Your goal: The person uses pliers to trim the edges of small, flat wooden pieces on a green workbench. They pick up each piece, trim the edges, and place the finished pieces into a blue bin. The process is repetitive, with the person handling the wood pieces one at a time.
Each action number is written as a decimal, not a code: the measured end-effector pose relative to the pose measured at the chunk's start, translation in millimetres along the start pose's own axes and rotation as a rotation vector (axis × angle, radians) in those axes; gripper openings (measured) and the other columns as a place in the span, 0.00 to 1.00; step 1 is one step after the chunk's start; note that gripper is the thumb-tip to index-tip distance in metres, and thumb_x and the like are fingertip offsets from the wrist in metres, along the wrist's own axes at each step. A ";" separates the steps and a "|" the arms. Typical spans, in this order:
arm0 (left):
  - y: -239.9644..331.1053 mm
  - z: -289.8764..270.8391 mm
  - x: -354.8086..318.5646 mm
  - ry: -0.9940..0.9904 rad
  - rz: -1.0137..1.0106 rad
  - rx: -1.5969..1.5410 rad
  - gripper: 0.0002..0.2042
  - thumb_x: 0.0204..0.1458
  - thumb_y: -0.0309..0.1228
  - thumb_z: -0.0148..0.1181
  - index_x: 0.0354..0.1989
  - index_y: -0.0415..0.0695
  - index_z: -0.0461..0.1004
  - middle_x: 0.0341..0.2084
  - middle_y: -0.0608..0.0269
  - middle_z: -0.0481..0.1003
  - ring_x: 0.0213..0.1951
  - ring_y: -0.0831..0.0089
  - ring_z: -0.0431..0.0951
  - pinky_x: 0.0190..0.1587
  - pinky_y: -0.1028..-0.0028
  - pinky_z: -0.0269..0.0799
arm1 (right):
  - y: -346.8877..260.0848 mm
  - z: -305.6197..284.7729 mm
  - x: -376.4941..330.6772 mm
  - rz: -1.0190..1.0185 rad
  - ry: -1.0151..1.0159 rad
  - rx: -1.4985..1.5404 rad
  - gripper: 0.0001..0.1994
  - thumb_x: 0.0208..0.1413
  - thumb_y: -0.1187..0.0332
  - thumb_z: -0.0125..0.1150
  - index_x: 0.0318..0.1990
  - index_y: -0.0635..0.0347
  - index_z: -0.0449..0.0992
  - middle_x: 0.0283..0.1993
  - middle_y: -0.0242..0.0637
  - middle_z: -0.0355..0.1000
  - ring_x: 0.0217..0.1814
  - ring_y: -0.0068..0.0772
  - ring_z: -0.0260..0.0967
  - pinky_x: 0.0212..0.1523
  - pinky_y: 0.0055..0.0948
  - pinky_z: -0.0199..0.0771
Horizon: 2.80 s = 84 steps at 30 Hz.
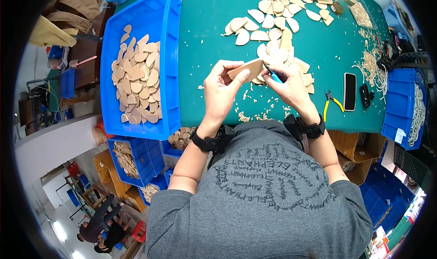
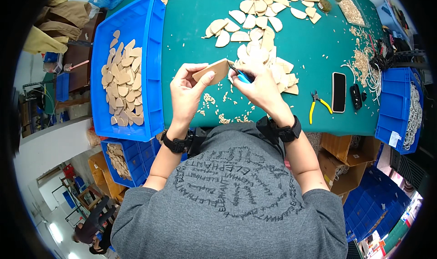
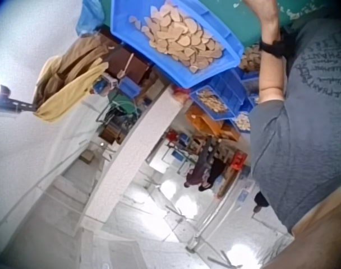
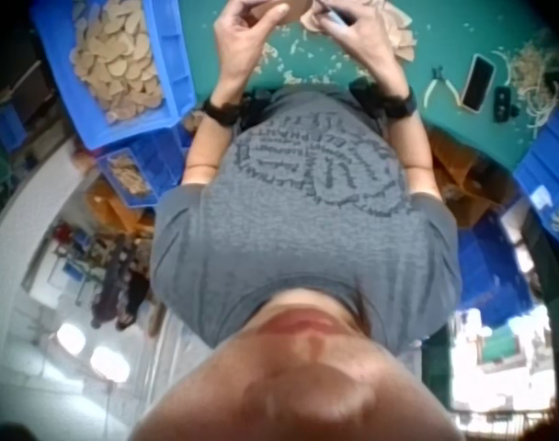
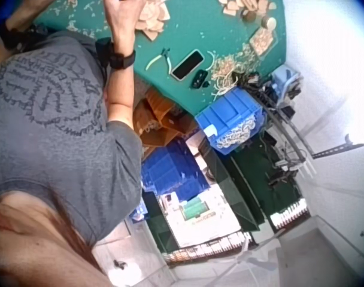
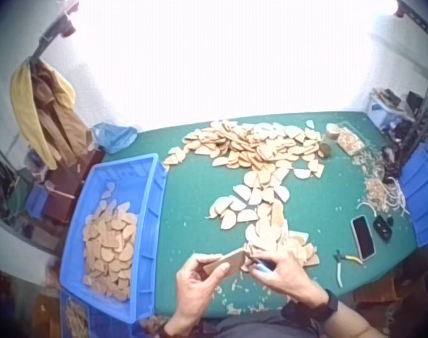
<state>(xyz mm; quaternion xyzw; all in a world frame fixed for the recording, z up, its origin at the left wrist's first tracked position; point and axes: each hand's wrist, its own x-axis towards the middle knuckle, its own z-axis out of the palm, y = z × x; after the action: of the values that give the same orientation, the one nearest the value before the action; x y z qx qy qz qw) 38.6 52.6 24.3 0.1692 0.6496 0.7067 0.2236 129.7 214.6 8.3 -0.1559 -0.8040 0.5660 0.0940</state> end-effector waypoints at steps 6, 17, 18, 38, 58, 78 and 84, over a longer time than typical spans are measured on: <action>-1.6 -3.7 2.5 -0.001 -0.104 -0.073 0.10 0.51 0.23 0.63 0.40 0.36 0.72 0.37 0.61 0.75 0.39 0.79 0.76 0.41 0.78 0.75 | 1.7 0.3 -0.2 0.093 0.012 0.000 0.05 0.52 0.74 0.60 0.35 0.64 0.79 0.30 0.28 0.74 0.32 0.15 0.67 0.35 0.18 0.67; 10.3 -41.7 2.4 0.009 -0.306 -0.532 0.17 0.56 0.26 0.54 0.54 0.36 0.66 0.43 0.59 0.73 0.40 0.72 0.77 0.39 0.72 0.80 | 21.4 -1.2 -4.2 0.190 0.016 0.165 0.05 0.54 0.73 0.61 0.36 0.64 0.77 0.32 0.23 0.69 0.32 0.13 0.63 0.34 0.15 0.63; 12.7 -54.9 3.7 0.060 -0.263 -0.500 0.17 0.56 0.26 0.53 0.54 0.36 0.66 0.42 0.59 0.73 0.39 0.72 0.77 0.39 0.72 0.79 | 21.0 0.4 -3.5 0.205 0.000 0.155 0.05 0.54 0.72 0.61 0.36 0.63 0.77 0.32 0.24 0.68 0.33 0.14 0.64 0.36 0.16 0.64; -150.3 -4.2 222.8 -0.071 0.104 1.164 0.26 0.42 0.36 0.69 0.50 0.42 0.70 0.45 0.51 0.67 0.47 0.55 0.71 0.50 0.62 0.70 | 39.2 -16.1 10.9 0.218 0.129 0.014 0.11 0.47 0.73 0.62 0.40 0.64 0.78 0.32 0.36 0.77 0.34 0.24 0.73 0.39 0.25 0.71; -10.8 -8.0 37.7 -0.250 -0.278 -0.501 0.13 0.47 0.34 0.55 0.36 0.36 0.70 0.32 0.56 0.75 0.41 0.65 0.77 0.51 0.69 0.70 | -1.3 -5.3 5.8 -0.006 0.044 0.058 0.07 0.50 0.72 0.61 0.37 0.63 0.78 0.25 0.27 0.71 0.27 0.16 0.64 0.29 0.18 0.64; 20.8 -7.1 -9.0 -0.150 0.261 0.403 0.10 0.55 0.28 0.58 0.44 0.39 0.76 0.38 0.60 0.76 0.41 0.73 0.76 0.46 0.75 0.70 | -27.6 -3.8 -18.1 -0.043 -0.036 -0.129 0.14 0.50 0.67 0.61 0.43 0.62 0.76 0.34 0.37 0.77 0.35 0.25 0.74 0.38 0.25 0.74; 21.9 -5.7 -9.9 -0.143 0.314 0.464 0.10 0.55 0.27 0.58 0.44 0.40 0.76 0.36 0.59 0.76 0.40 0.71 0.76 0.43 0.75 0.70 | -24.8 -3.5 -15.8 -0.057 -0.047 -0.092 0.11 0.50 0.68 0.61 0.41 0.60 0.77 0.33 0.37 0.77 0.33 0.26 0.74 0.38 0.26 0.73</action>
<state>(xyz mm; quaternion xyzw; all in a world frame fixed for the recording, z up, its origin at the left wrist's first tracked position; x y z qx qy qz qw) 41.8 41.3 45.9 0.3634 0.7425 0.5515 0.1121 142.1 204.3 33.2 -0.1237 -0.8352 0.5292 0.0839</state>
